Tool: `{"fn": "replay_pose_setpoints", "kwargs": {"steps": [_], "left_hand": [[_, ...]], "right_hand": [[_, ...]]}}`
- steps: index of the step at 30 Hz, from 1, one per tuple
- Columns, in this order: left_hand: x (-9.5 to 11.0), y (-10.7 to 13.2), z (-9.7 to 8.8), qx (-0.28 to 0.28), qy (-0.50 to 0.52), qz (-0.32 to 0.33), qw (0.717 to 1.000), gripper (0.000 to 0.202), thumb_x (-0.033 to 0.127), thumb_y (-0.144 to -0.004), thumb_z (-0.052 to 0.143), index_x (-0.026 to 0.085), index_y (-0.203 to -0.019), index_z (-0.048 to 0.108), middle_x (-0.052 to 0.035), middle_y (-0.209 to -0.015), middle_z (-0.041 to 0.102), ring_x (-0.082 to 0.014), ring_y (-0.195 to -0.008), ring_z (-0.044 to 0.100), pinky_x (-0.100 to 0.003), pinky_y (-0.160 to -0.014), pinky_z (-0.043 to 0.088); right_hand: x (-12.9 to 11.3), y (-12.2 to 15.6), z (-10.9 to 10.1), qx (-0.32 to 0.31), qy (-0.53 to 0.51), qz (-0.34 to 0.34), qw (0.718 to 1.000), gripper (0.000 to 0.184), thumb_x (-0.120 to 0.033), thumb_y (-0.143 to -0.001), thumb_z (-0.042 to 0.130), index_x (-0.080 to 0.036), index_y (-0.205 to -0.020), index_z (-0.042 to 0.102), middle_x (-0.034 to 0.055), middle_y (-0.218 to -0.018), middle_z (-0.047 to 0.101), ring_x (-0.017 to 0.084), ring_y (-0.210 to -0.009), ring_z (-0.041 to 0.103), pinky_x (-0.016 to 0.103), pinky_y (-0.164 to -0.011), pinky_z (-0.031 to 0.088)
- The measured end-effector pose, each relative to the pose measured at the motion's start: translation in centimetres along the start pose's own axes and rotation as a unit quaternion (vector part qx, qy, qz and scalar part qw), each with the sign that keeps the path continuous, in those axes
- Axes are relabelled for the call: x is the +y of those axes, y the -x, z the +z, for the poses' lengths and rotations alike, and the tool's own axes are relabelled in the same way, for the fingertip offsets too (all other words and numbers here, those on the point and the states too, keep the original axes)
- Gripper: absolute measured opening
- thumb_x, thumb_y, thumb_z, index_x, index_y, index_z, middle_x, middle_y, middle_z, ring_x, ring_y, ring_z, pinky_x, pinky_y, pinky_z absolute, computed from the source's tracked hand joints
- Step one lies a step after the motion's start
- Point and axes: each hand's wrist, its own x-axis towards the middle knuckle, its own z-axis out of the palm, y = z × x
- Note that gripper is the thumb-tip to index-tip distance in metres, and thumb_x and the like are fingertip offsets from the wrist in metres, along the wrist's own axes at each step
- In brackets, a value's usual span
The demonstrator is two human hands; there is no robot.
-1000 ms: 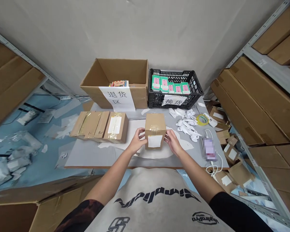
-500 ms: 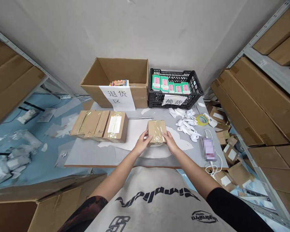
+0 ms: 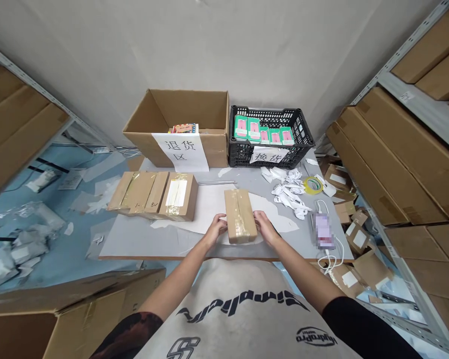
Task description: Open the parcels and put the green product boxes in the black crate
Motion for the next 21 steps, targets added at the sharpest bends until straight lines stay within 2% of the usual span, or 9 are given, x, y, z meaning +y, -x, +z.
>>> {"fn": "replay_pose_setpoints", "kwargs": {"steps": [3,7,10,13,15,17,19,21], "left_hand": [[-1.0,0.0,0.6,0.002,-0.021,-0.037,0.999,0.049,0.044,-0.086,0.058,0.025,-0.129,0.047,-0.0082,-0.113,0.058,-0.0246,-0.117,0.058,-0.039,-0.095,0.051],[-0.9,-0.4,1.1,0.002,-0.037,-0.005,0.999,0.07,0.054,-0.078,0.07,0.028,-0.137,0.044,-0.0121,-0.137,0.051,-0.0259,-0.115,0.06,-0.039,-0.092,0.053],[-1.1,-1.4,0.2,-0.006,0.006,0.027,1.0,0.072,0.055,-0.075,0.073,0.025,-0.136,0.049,-0.0114,-0.134,0.058,-0.0256,-0.116,0.06,-0.039,-0.099,0.049],[-1.7,-2.4,-1.4,0.017,0.019,-0.016,1.0,0.074,0.056,-0.076,0.071,0.024,-0.139,0.046,-0.0107,-0.126,0.064,-0.0227,-0.112,0.063,-0.037,-0.095,0.05],[-2.0,-2.9,-2.2,0.049,-0.016,-0.045,0.998,0.074,0.056,-0.079,0.067,0.026,-0.142,0.043,-0.0094,-0.125,0.065,-0.0209,-0.11,0.064,-0.035,-0.09,0.051],[-2.1,-3.3,-2.6,0.071,-0.064,-0.046,0.994,0.067,0.059,-0.084,0.059,0.027,-0.141,0.046,-0.0088,-0.129,0.063,-0.0219,-0.115,0.062,-0.036,-0.091,0.05],[-1.9,-3.4,-2.7,0.083,-0.098,-0.029,0.991,0.063,0.063,-0.086,0.054,0.026,-0.137,0.051,-0.0095,-0.136,0.06,-0.0247,-0.125,0.056,-0.038,-0.099,0.046],[-1.7,-3.4,-2.8,0.099,-0.124,-0.003,0.987,0.063,0.064,-0.085,0.056,0.025,-0.135,0.053,-0.0102,-0.142,0.055,-0.0267,-0.131,0.051,-0.039,-0.105,0.04]], "right_hand": [[1.4,-0.4,0.6,-0.007,0.075,0.005,0.997,0.051,-0.051,-0.073,0.07,-0.029,-0.117,0.061,0.0041,-0.115,0.068,0.024,-0.104,0.064,0.038,-0.092,0.049],[1.1,-0.3,1.3,0.004,0.106,-0.012,0.994,0.056,-0.05,-0.077,0.065,-0.031,-0.13,0.059,0.0041,-0.119,0.065,0.024,-0.109,0.062,0.04,-0.099,0.046],[0.0,-0.2,1.5,0.031,0.198,-0.075,0.977,0.047,-0.049,-0.08,0.063,-0.034,-0.124,0.065,0.0031,-0.117,0.062,0.024,-0.118,0.055,0.04,-0.112,0.034],[-0.7,-1.0,1.3,0.043,0.239,-0.12,0.963,0.046,-0.046,-0.078,0.066,-0.035,-0.123,0.067,0.0038,-0.115,0.061,0.025,-0.123,0.051,0.04,-0.117,0.027],[-0.5,-1.8,0.9,0.093,0.238,-0.094,0.962,0.059,-0.044,-0.071,0.073,-0.032,-0.128,0.063,0.0062,-0.121,0.06,0.029,-0.128,0.047,0.044,-0.118,0.024],[0.1,-2.5,0.6,0.127,0.215,-0.024,0.968,0.076,-0.045,-0.065,0.078,-0.027,-0.136,0.056,0.0102,-0.129,0.058,0.032,-0.129,0.047,0.049,-0.115,0.028],[0.8,-2.8,0.7,0.099,0.167,0.043,0.98,0.084,-0.046,-0.065,0.078,-0.024,-0.141,0.049,0.0124,-0.133,0.057,0.032,-0.125,0.052,0.051,-0.109,0.037],[1.3,-2.6,1.1,0.037,0.104,0.069,0.992,0.08,-0.046,-0.07,0.074,-0.026,-0.142,0.046,0.011,-0.132,0.06,0.029,-0.12,0.058,0.048,-0.102,0.044]]}}
